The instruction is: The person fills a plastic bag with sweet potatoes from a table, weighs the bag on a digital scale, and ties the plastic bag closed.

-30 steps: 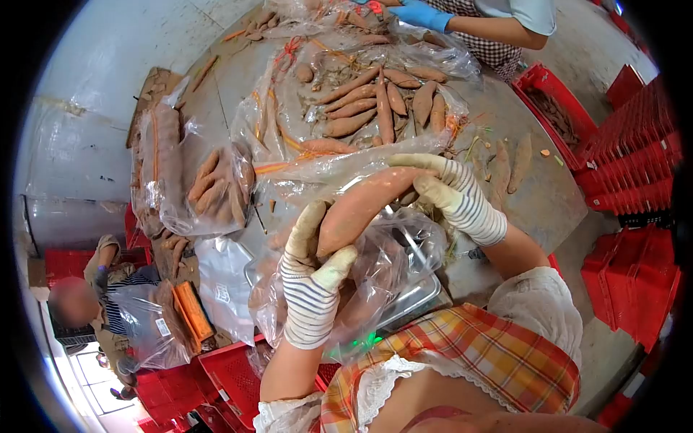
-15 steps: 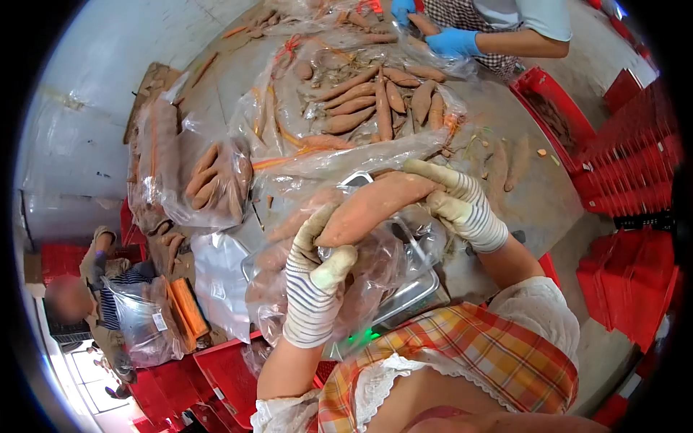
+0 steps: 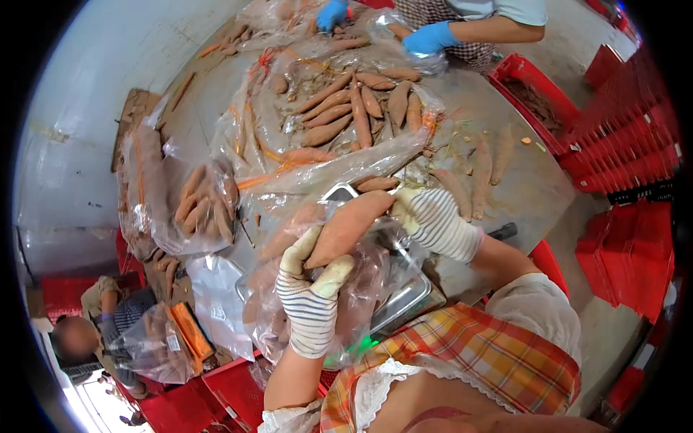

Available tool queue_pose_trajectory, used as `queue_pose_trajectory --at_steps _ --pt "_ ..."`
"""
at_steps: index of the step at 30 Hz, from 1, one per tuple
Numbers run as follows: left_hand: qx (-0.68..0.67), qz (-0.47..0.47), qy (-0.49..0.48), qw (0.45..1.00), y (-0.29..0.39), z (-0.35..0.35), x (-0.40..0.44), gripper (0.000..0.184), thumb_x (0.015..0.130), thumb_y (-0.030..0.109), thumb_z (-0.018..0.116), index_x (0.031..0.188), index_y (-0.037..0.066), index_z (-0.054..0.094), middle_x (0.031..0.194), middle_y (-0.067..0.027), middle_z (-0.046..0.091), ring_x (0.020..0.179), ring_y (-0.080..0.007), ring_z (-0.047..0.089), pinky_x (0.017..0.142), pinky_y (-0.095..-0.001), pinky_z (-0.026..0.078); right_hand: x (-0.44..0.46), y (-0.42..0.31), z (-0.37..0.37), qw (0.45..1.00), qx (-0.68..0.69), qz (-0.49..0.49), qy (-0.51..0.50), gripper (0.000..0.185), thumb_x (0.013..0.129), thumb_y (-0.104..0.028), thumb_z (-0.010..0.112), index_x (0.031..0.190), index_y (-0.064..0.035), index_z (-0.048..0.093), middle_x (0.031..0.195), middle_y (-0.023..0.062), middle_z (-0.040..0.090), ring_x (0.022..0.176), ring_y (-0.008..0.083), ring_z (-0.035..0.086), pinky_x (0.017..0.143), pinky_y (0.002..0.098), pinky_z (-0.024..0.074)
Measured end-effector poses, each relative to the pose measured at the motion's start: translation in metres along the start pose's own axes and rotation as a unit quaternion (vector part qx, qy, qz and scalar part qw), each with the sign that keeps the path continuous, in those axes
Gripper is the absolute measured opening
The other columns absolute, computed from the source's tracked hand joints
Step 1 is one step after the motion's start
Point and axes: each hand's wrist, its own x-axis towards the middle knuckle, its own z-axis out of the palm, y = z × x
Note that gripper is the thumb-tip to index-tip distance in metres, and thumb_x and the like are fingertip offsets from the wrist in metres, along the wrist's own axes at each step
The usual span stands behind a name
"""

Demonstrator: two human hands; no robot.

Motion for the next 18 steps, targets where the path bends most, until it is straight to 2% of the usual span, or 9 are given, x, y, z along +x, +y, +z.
queue_pose_trajectory --at_steps 3,5,7,9,11,13,15,17,18 --pt "0.003 -0.018 0.034 0.999 -0.005 -0.002 0.004 0.049 0.071 0.001 0.075 0.115 -0.002 0.053 0.108 -0.0101 0.06 0.099 -0.0164 0.056 0.09 -0.0305 0.046 0.002 -0.004 0.011 0.999 0.028 0.045 -0.013 0.014 0.084 -0.018 0.055 0.087 -0.0051 0.061 0.071 0.0151 0.06 0.066 0.0326 0.06 0.056 0.0382 0.0464" --pt "0.0 -0.03 0.038 0.999 -0.003 0.0 0.006 0.047 0.071 0.001 0.074 0.114 -0.003 0.054 0.108 -0.0095 0.059 0.098 -0.0161 0.056 0.089 -0.0299 0.046 0.01 -0.007 0.019 0.998 0.04 0.031 0.045 0.018 0.086 -0.022 0.054 0.088 -0.0054 0.061 0.071 0.0155 0.06 0.066 0.032 0.061 0.057 0.0385 0.0465" --pt "0.025 0.04 0.055 0.997 -0.004 0.002 0.006 0.047 0.072 0.001 0.074 0.114 -0.002 0.054 0.109 -0.0096 0.059 0.098 -0.0163 0.056 0.088 -0.0294 0.046 0.021 -0.007 0.018 0.989 0.053 0.13 -0.048 0.025 0.088 -0.023 0.049 0.101 -0.0034 0.059 0.08 0.0159 0.064 0.075 0.0338 0.062 0.067 0.0398 0.05" --pt "0.069 0.045 0.046 0.995 -0.006 -0.001 0.006 0.045 0.074 0.004 0.072 0.114 -0.002 0.053 0.108 -0.0092 0.059 0.097 -0.016 0.056 0.087 -0.0299 0.047 0.033 0.013 0.028 0.99 0.041 0.13 -0.023 0.029 0.087 -0.03 0.051 0.098 -0.0033 0.059 0.079 0.0157 0.064 0.075 0.0343 0.063 0.068 0.0396 0.05" --pt "0.029 0.026 0.085 0.996 -0.004 -0.015 0.014 0.042 0.077 0.008 0.07 0.114 -0.001 0.052 0.104 -0.0086 0.059 0.094 -0.0157 0.056 0.082 -0.0297 0.049 0.056 0.029 0.021 0.978 -0.092 0.147 -0.12 0.044 0.083 -0.039 0.055 0.109 -0.0031 0.054 0.075 0.0162 0.064 0.072 0.0331 0.064 0.068 0.0418 0.0499" --pt "-0.074 -0.024 0.127 0.989 0.012 -0.022 0.02 0.041 0.078 0.017 0.07 0.11 0.002 0.051 0.097 -0.0084 0.059 0.081 -0.0151 0.057 0.068 -0.0251 0.049 0.113 0.053 -0.009 0.935 -0.13 0.29 -0.154 0.073 0.075 -0.049 0.059 0.13 -0.005 0.04 0.094 0.0218 0.063 0.088 0.0335 0.062 0.079 0.0423 0.0478" --pt "-0.095 -0.055 0.127 0.986 0.007 -0.032 0.021 0.044 0.076 0.02 0.071 0.11 0.002 0.051 0.094 -0.0082 0.058 0.078 -0.0144 0.057 0.064 -0.0237 0.049 0.136 0.116 0.013 0.93 -0.288 0.229 0.013 0.092 0.072 -0.051 0.062 0.141 -0.0057 0.022 0.114 0.0256 0.054 0.102 0.0347 0.057 0.088 0.0437 0.0443" --pt "-0.136 -0.078 0.116 0.981 0.002 -0.033 0.019 0.044 0.075 0.021 0.072 0.11 0.003 0.052 0.092 -0.0079 0.058 0.077 -0.0142 0.057 0.063 -0.0235 0.049 0.154 0.147 0.016 0.919 -0.3 0.251 -0.06 0.091 0.071 -0.049 0.063 0.141 -0.0062 0.023 0.125 0.0259 0.046 0.111 0.0371 0.051 0.094 0.0452 0.0408" --pt "-0.135 -0.08 0.11 0.981 0.003 -0.03 0.017 0.042 0.075 0.021 0.072 0.108 0.004 0.052 0.091 -0.0076 0.058 0.076 -0.0137 0.056 0.063 -0.0231 0.049 0.152 0.147 0.02 0.908 -0.336 0.245 -0.06 0.087 0.07 -0.044 0.066 0.139 -0.005 0.029 0.121 0.0248 0.05 0.11 0.0364 0.052 0.092 0.0427 0.0424"
